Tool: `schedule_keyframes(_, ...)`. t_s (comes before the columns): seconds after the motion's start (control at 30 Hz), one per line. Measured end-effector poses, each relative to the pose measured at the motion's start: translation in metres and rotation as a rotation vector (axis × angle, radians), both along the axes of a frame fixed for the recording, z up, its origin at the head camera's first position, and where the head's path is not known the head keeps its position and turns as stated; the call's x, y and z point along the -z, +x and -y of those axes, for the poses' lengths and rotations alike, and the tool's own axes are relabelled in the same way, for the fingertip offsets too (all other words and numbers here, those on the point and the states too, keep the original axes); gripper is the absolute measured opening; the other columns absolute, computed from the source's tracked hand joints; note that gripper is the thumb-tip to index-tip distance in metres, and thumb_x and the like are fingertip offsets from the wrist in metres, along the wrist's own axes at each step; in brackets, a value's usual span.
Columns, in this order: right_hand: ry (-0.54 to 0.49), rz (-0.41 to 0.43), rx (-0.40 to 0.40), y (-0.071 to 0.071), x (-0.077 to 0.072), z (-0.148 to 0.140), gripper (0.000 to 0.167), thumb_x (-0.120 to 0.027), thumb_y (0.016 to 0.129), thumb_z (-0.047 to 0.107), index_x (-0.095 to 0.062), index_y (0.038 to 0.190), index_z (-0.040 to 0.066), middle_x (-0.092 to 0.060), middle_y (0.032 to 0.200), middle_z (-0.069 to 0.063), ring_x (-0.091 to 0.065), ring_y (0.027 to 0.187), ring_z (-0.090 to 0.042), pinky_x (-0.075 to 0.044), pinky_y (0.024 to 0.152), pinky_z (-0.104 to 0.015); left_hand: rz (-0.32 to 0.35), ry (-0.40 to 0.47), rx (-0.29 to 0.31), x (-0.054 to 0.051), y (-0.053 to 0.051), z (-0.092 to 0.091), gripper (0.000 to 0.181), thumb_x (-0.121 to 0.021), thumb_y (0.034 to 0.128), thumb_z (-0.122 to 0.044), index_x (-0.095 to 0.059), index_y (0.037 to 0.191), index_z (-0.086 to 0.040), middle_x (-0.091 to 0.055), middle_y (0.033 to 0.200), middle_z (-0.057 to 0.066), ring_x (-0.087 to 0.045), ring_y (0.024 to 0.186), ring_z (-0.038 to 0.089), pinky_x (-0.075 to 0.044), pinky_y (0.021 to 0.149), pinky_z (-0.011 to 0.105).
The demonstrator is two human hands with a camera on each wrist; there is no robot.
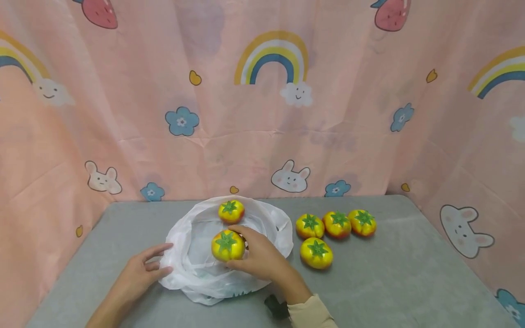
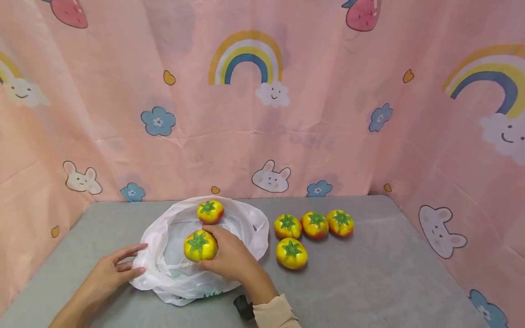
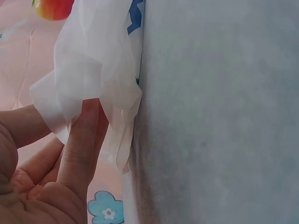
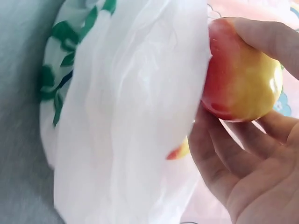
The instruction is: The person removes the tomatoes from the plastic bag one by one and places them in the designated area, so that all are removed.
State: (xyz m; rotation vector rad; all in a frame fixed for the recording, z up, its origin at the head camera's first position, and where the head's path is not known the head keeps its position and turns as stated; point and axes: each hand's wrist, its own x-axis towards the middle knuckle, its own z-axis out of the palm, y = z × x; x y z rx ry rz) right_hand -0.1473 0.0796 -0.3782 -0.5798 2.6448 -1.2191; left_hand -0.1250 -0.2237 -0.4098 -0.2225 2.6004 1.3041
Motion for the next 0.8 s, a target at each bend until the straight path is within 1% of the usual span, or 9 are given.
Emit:
schedule_keyframes(0.1, 0.012, 0.009, 0.03, 0.007, -0.003, -0.005, 0.077, -0.082, 0.079, 0.031, -0.047, 0.146, 0.018, -0.057, 0.141, -0.001, -0.059, 0.114, -0.019, -0.052, 0.101, -0.044, 0.004, 0.0, -0.005, -0.001, 0.001, 0.0, 0.068, -0.076, 0.0872, -0.03, -0.048, 0.148, -0.016, -0.043, 0.149, 0.025, -0.047, 0.134, 0.05, -0.047, 0.103, 0.058)
schedule_keyframes(0.33, 0.013, 0.112, 0.118, 0.026, -0.007, -0.017, 0.076, -0.082, 0.08, 0.033, -0.047, 0.146, 0.023, -0.053, 0.144, -0.002, -0.057, 0.115, -0.021, -0.052, 0.101, -0.049, 0.011, -0.016, -0.008, -0.001, 0.001, -0.001, 0.069, -0.076, 0.0871, -0.032, -0.048, 0.148, -0.017, -0.044, 0.148, 0.025, -0.048, 0.133, 0.049, -0.048, 0.103, 0.058)
schedule_keyframes(0.43, 0.029, 0.132, 0.156, 0.032, -0.008, -0.022, 0.076, -0.082, 0.079, 0.035, -0.047, 0.145, 0.026, -0.053, 0.144, -0.002, -0.057, 0.112, -0.02, -0.053, 0.099, -0.048, 0.003, -0.021, -0.006, -0.001, 0.001, -0.001, 0.068, -0.076, 0.0872, -0.031, -0.048, 0.148, -0.016, -0.045, 0.147, 0.025, -0.049, 0.132, 0.049, -0.048, 0.102, 0.058)
schedule_keyframes(0.6, 0.047, 0.151, 0.193, 0.038, -0.009, -0.028, 0.077, -0.084, 0.077, 0.035, -0.048, 0.144, 0.025, -0.054, 0.143, -0.002, -0.056, 0.109, -0.02, -0.054, 0.097, -0.048, -0.005, -0.021, -0.008, 0.0, 0.002, -0.001, 0.068, -0.077, 0.0868, -0.03, -0.049, 0.147, -0.016, -0.045, 0.147, 0.026, -0.05, 0.132, 0.049, -0.048, 0.102, 0.058)
schedule_keyframes(0.8, 0.039, 0.169, 0.197, 0.04, -0.007, -0.033, 0.079, -0.086, 0.076, 0.034, -0.048, 0.144, 0.025, -0.054, 0.142, -0.003, -0.055, 0.108, -0.02, -0.054, 0.097, -0.049, 0.002, -0.008, -0.009, 0.0, 0.001, -0.001, 0.068, -0.077, 0.0869, -0.03, -0.048, 0.147, -0.015, -0.044, 0.148, 0.026, -0.047, 0.134, 0.05, -0.046, 0.103, 0.06)
